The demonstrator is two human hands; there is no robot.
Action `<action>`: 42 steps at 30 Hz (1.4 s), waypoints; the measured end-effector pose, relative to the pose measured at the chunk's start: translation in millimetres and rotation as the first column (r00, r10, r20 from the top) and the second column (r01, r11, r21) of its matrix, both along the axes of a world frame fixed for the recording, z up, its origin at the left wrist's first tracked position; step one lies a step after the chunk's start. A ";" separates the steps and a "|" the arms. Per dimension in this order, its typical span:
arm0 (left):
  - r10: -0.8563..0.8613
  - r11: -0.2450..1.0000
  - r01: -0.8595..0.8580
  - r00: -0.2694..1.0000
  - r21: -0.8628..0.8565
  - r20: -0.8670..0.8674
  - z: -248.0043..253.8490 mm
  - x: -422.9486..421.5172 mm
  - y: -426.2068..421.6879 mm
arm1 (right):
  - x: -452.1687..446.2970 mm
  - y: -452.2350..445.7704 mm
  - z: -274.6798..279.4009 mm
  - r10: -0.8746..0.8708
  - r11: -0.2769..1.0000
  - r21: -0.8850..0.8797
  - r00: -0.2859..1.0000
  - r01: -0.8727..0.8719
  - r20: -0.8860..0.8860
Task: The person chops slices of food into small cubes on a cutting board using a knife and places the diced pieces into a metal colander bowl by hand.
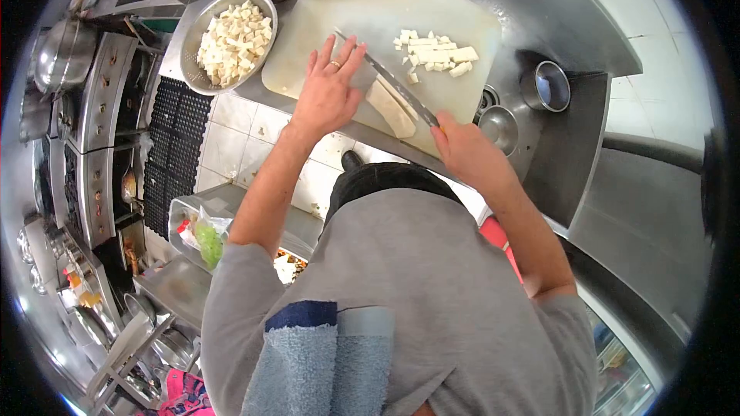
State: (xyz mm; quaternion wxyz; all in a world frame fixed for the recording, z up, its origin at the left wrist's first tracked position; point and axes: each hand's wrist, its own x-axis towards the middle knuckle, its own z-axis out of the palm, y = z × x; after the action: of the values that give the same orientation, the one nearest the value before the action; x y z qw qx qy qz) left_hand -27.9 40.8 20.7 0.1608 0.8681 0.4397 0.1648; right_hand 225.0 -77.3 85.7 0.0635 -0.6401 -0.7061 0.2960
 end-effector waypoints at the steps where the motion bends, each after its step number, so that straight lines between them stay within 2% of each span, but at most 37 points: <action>1: -0.006 1.000 0.006 1.000 0.014 0.007 5.8 -1.5 0.8 | -0.7 -0.5 4.0 -0.006 1.000 -0.003 1.000 0.006 -0.001; 5: -0.016 0.999 0.015 1.000 0.045 0.009 5.4 -7.1 -8.4 | -8.1 -8.3 16.5 0.009 0.999 -0.041 1.000 -0.010 -0.018; 8: -0.020 0.999 0.019 0.999 -0.030 -0.040 4.5 -11.2 -16.9 | -15.0 -15.4 17.4 0.006 0.998 -0.059 1.000 -0.007 -0.025; 11: -0.032 0.999 0.031 0.998 -0.021 -0.046 -2.7 -11.7 -19.4 | -16.3 -19.6 14.5 -0.005 0.998 -0.055 1.000 0.003 -0.026; 23: -0.021 1.000 0.022 1.000 -0.017 0.011 -10.0 -8.1 -21.3 | -19.6 -24.2 2.4 -0.002 0.998 -0.064 1.000 0.002 -0.004; 27: -0.006 1.000 0.006 0.999 0.006 -0.039 -9.1 -7.1 -21.3 | -20.6 -18.1 9.4 0.009 0.994 -0.110 1.000 -0.010 -0.009; 31: 0.021 0.999 -0.019 0.997 0.027 -0.068 -14.4 -6.5 -19.7 | -21.5 -19.7 -33.4 -0.038 0.997 -0.076 0.996 0.032 -0.083; 35: 0.002 1.000 0.001 0.996 0.025 -0.090 -5.2 -6.2 -10.0 | -10.1 -12.5 -43.9 -0.039 0.999 -0.029 0.987 0.035 -0.157; 38: 0.049 0.995 -0.063 0.985 0.080 0.166 1.0 -2.8 -20.0 | 3.8 1.2 -27.3 -0.029 0.999 0.020 0.975 0.034 -0.220; 41: -0.007 0.989 0.046 0.966 -0.143 0.260 7.7 6.1 -33.3 | 13.8 7.8 11.5 -0.134 0.991 -0.026 0.961 0.131 -0.242; 42: -0.149 0.982 0.173 0.954 -0.075 0.259 5.0 11.7 -33.5 | 16.7 9.1 18.8 -0.178 0.984 -0.050 0.955 0.171 -0.239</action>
State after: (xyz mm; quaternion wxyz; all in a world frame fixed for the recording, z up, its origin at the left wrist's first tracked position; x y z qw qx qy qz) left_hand -16.2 7.4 25.7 0.2701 0.8643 0.3508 0.2386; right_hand 241.7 -68.2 104.5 0.1659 -0.6597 -0.6296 0.3754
